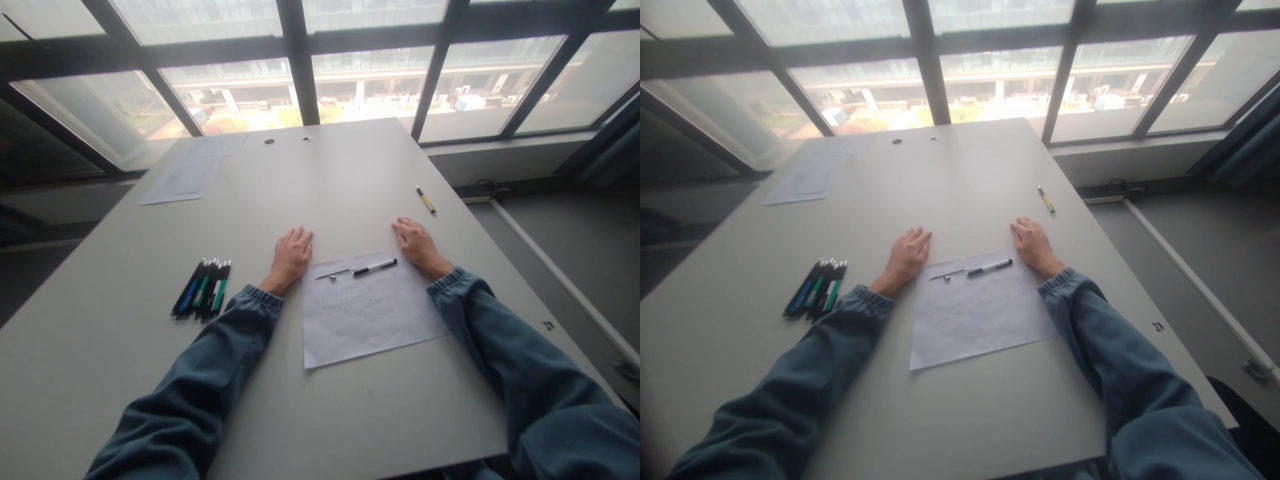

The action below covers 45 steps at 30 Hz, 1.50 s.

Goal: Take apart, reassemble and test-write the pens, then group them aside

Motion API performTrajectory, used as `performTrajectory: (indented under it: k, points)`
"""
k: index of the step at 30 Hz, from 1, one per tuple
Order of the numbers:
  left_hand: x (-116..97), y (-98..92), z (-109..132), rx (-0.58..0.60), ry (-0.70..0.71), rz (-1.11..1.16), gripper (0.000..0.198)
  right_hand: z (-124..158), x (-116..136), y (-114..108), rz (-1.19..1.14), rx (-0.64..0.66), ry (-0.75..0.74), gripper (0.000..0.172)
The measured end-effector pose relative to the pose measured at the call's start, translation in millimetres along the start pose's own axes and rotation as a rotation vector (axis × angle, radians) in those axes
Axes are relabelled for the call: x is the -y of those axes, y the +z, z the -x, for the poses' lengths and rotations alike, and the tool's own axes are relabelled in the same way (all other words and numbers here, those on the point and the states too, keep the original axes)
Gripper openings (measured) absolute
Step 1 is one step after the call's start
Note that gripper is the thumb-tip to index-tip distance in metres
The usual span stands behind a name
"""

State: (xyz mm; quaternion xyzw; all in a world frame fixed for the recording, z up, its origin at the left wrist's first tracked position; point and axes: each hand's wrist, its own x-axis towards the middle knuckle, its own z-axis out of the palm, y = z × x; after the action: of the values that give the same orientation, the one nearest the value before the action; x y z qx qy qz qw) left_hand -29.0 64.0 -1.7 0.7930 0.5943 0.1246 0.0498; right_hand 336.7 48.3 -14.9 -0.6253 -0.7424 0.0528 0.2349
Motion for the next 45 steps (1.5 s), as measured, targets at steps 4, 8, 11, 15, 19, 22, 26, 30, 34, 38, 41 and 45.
performTrajectory:
  k: [4, 8, 11, 15, 19, 22, 26, 30, 34, 38, 41, 45]
  points:
    - [0.1, 0.2, 0.0, 0.006, -0.005, 0.009, 0.048, -0.1, -0.7, 0.5, -0.006, -0.001, 0.0, 0.043]
    - [0.3, 0.3, 0.1, -0.003, -0.005, 0.015, 0.048, -0.4, -2.2, 1.4, -0.011, 0.002, 0.0, 0.043]
    - [0.2, 0.0, 0.2, -0.008, -0.009, 0.014, 0.047, -0.7, -3.0, 1.6, -0.015, 0.002, 0.0, 0.043]
    - [-1.7, -0.9, 0.5, 0.0, -0.011, 0.02, 0.048, -1.1, -2.3, 1.0, -0.022, -0.002, 0.004, 0.043]
    - [-1.7, -3.5, -1.5, 0.021, -0.019, 0.036, 0.05, -1.5, -2.5, 1.1, -0.027, 0.005, 0.007, 0.043]
    - [6.9, -7.0, -4.5, 0.088, 0.0, 0.051, 0.055, -1.7, -4.9, 0.7, -0.025, 0.04, -0.013, 0.049]
    - [26.1, -10.8, -6.4, 0.178, 0.119, 0.073, 0.076, -1.2, -9.7, -2.9, -0.013, 0.145, -0.076, 0.064]
    - [34.4, -10.6, -5.9, 0.214, 0.166, 0.053, 0.089, -1.1, -12.7, -4.9, 0.002, 0.203, -0.096, 0.072]
    - [32.2, -12.2, -5.2, 0.209, 0.161, 0.054, 0.083, -1.6, -12.2, -3.0, -0.001, 0.16, -0.09, 0.068]
    - [31.5, -15.5, -4.1, 0.246, 0.169, 0.07, 0.092, -1.1, -10.4, -2.6, 0.013, 0.144, -0.087, 0.065]
    - [31.4, -14.5, -3.2, 0.217, 0.178, 0.067, 0.089, -0.1, -9.1, -2.7, 0.02, 0.131, -0.091, 0.063]
    - [28.8, -9.2, -1.7, 0.134, 0.158, 0.065, 0.069, 0.5, -6.0, -1.1, 0.008, 0.077, -0.063, 0.057]
